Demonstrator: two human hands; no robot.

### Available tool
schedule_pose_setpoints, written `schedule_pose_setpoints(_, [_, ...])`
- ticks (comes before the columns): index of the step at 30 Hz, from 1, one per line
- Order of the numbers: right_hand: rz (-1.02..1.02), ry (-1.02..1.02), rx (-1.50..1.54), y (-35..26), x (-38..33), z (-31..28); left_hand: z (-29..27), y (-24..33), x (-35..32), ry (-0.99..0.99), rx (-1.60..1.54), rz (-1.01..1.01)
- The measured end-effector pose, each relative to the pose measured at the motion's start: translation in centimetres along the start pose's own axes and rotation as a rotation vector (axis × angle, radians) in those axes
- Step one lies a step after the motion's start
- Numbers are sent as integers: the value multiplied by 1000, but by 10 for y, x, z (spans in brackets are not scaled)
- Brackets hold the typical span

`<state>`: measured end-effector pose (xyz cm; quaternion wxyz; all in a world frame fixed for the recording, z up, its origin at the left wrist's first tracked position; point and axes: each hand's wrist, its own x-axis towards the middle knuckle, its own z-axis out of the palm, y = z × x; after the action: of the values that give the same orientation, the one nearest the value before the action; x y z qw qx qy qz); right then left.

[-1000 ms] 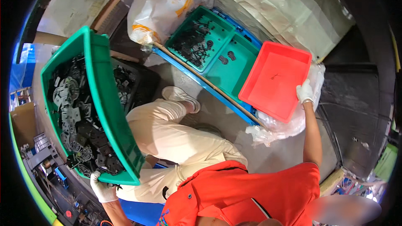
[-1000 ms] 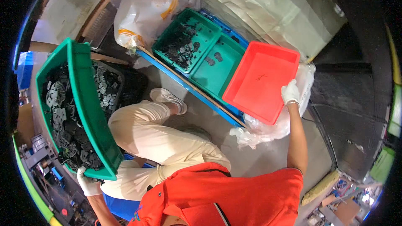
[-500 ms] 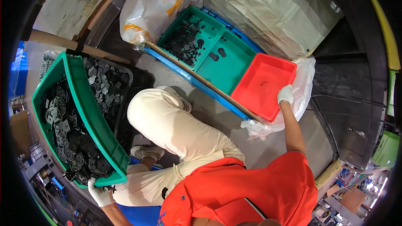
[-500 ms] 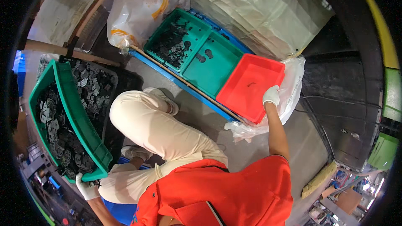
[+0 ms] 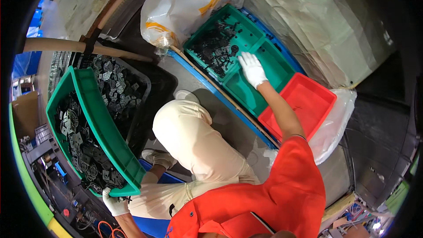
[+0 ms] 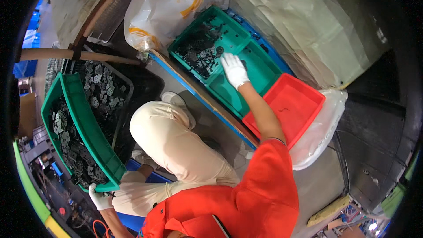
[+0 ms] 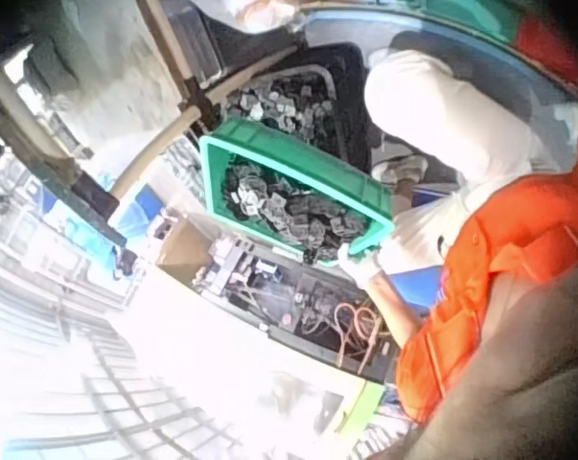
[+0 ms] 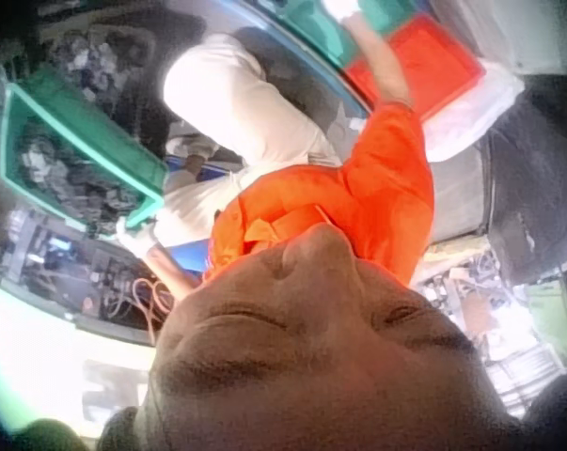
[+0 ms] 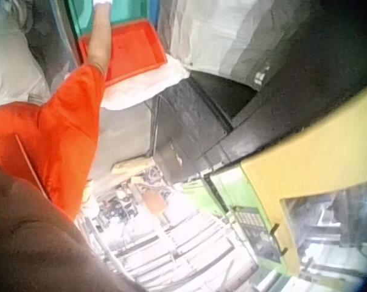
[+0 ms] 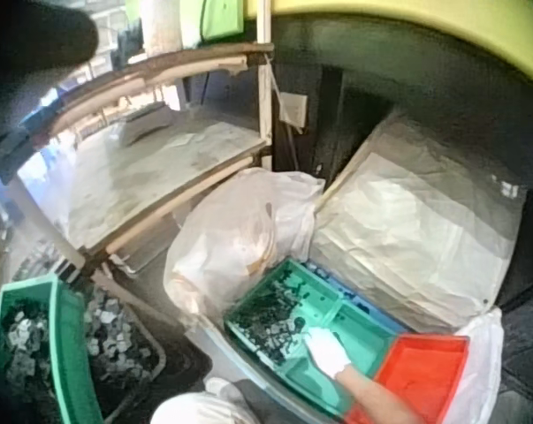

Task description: Sorting small black industrial plastic components from one container into another and organizing bins.

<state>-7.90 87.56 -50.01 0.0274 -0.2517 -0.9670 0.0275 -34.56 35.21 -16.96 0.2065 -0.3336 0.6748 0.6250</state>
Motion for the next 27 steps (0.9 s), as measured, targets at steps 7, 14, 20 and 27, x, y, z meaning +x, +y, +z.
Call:
schedule_pose_setpoints(7, [55, -402, -152, -11, 31, 40, -9, 2, 8, 34, -51, -83])
schedule_pose_setpoints(14, [-101, -237, 99, -107, 108, 50, 8, 7, -20, 238, 31, -76])
schedule_pose_setpoints(20, [-43, -226, 161, -73, 86, -22, -30, -20, 26, 160, 13, 167])
schedule_pose_setpoints(27, [-56, -37, 310, -95, 91, -36, -46, -18, 36, 22, -101, -294])
